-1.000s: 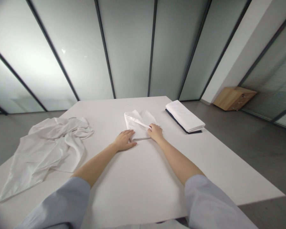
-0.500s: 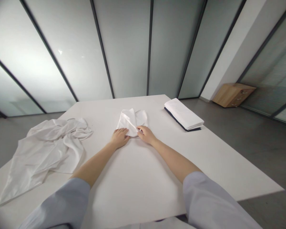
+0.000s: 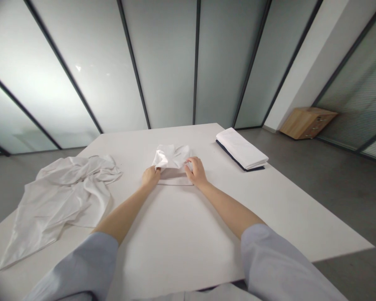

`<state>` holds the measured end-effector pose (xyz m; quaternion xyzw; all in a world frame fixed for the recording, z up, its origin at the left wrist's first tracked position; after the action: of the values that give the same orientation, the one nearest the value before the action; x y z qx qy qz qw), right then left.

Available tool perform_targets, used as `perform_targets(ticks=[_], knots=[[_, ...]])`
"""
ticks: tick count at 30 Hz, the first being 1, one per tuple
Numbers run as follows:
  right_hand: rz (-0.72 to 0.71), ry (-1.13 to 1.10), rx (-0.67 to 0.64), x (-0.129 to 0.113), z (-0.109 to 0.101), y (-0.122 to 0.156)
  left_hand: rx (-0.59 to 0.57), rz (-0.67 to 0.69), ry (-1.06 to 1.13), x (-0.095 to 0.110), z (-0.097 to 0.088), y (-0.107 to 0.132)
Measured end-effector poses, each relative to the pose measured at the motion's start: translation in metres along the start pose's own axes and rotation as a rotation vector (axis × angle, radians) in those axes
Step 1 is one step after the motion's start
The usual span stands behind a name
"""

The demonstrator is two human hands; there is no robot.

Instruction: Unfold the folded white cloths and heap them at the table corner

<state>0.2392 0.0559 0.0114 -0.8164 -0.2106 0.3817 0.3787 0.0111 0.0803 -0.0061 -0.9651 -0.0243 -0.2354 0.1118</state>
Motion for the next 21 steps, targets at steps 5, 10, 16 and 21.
perform_targets(ticks=[5, 10, 16, 21], knots=[[0.013, 0.113, -0.102, 0.02, 0.004, 0.0, 0.187, -0.345, 0.644, -0.045, -0.005, -0.015], [0.018, 0.311, -0.565, 0.02, 0.035, 0.014, 0.55, -0.42, 0.783, -0.083, -0.025, -0.02], [0.093, 0.556, -0.747, 0.005, 0.035, 0.011, 0.652, -0.326, 0.298, -0.08, -0.05, -0.012], [0.229, 0.666, -0.642, 0.007, 0.015, -0.002, 0.369, 0.037, -0.109, -0.031, -0.035, -0.004]])
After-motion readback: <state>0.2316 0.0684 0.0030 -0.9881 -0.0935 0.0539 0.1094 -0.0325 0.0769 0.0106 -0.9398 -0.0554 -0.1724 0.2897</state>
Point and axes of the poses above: each hand's wrist, its own y-axis away from the middle knuckle, its own z-axis out of the palm, x = y × z, the point moved 6 cm from there along -y, towards the middle knuckle, and after that the axes turned 2 degrees about x, right-handed, at the moved point
